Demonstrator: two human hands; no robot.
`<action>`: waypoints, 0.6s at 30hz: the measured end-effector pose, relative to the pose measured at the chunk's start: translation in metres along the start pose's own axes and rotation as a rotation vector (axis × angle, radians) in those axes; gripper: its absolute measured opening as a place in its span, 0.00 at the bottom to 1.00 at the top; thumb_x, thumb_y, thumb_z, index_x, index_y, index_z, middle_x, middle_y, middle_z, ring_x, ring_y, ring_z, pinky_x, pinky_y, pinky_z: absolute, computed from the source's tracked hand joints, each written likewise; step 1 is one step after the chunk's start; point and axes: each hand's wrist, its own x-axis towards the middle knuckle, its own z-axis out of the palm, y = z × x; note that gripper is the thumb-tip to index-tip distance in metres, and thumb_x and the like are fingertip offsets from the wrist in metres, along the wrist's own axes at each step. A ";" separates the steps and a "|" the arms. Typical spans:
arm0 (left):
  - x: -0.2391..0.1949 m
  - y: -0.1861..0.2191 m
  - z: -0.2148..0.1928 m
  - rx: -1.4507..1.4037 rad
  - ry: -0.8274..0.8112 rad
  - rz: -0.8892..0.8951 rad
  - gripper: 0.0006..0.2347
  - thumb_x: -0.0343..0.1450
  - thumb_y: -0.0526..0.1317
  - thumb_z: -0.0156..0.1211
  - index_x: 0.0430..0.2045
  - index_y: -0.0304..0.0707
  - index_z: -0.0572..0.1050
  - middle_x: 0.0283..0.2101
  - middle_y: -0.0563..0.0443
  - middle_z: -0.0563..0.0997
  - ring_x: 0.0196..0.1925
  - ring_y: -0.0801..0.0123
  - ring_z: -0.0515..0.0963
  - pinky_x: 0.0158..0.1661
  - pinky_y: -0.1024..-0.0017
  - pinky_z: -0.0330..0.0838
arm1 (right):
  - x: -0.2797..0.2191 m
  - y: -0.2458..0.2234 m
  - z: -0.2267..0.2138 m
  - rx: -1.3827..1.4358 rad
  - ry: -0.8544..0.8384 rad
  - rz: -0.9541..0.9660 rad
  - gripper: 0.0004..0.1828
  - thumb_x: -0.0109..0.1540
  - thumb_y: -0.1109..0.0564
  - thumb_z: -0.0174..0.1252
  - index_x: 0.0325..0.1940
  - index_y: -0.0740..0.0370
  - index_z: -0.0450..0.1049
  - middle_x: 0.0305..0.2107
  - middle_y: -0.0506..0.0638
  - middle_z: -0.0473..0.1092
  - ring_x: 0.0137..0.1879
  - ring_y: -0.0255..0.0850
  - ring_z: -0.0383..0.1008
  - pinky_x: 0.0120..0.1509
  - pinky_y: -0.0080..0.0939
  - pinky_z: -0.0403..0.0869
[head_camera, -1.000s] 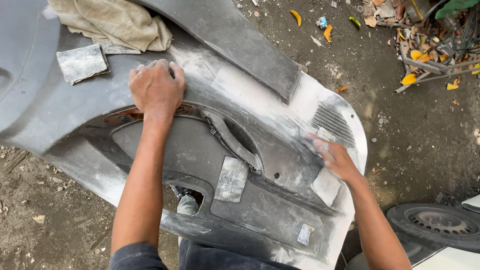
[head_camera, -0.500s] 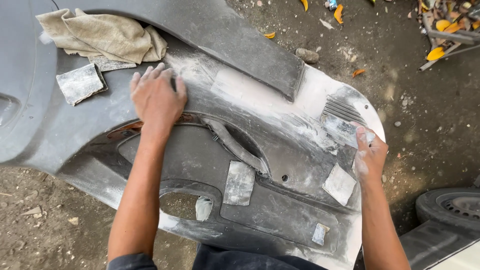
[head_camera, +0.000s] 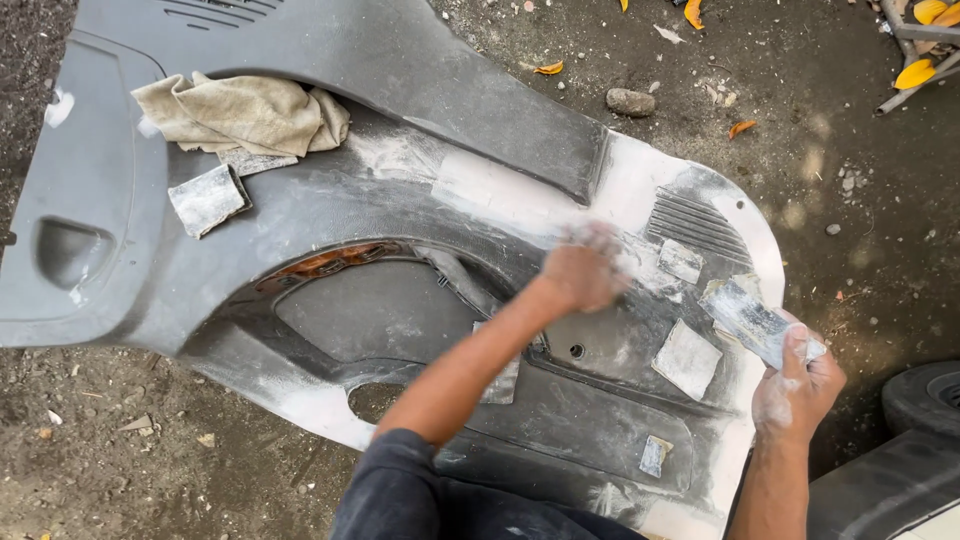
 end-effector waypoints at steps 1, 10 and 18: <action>-0.017 -0.040 -0.006 0.008 -0.010 0.008 0.31 0.80 0.58 0.19 0.74 0.36 0.51 0.78 0.35 0.47 0.79 0.48 0.50 0.75 0.46 0.44 | -0.003 0.003 -0.008 0.003 0.014 0.005 0.20 0.76 0.53 0.62 0.55 0.78 0.74 0.47 0.59 0.75 0.53 0.43 0.77 0.69 0.47 0.77; -0.078 -0.190 -0.037 -0.030 0.003 -0.523 0.35 0.78 0.59 0.25 0.73 0.30 0.36 0.77 0.35 0.33 0.79 0.45 0.34 0.73 0.49 0.37 | -0.028 0.026 -0.034 0.190 0.266 0.111 0.12 0.78 0.57 0.59 0.55 0.72 0.72 0.47 0.58 0.75 0.49 0.47 0.79 0.49 0.44 0.78; 0.001 -0.018 -0.027 0.053 -0.167 -0.268 0.42 0.76 0.63 0.29 0.72 0.16 0.38 0.74 0.21 0.32 0.78 0.35 0.29 0.72 0.50 0.30 | -0.034 0.000 0.021 0.278 0.347 0.213 0.09 0.74 0.59 0.59 0.54 0.69 0.74 0.44 0.55 0.76 0.45 0.42 0.79 0.42 0.38 0.76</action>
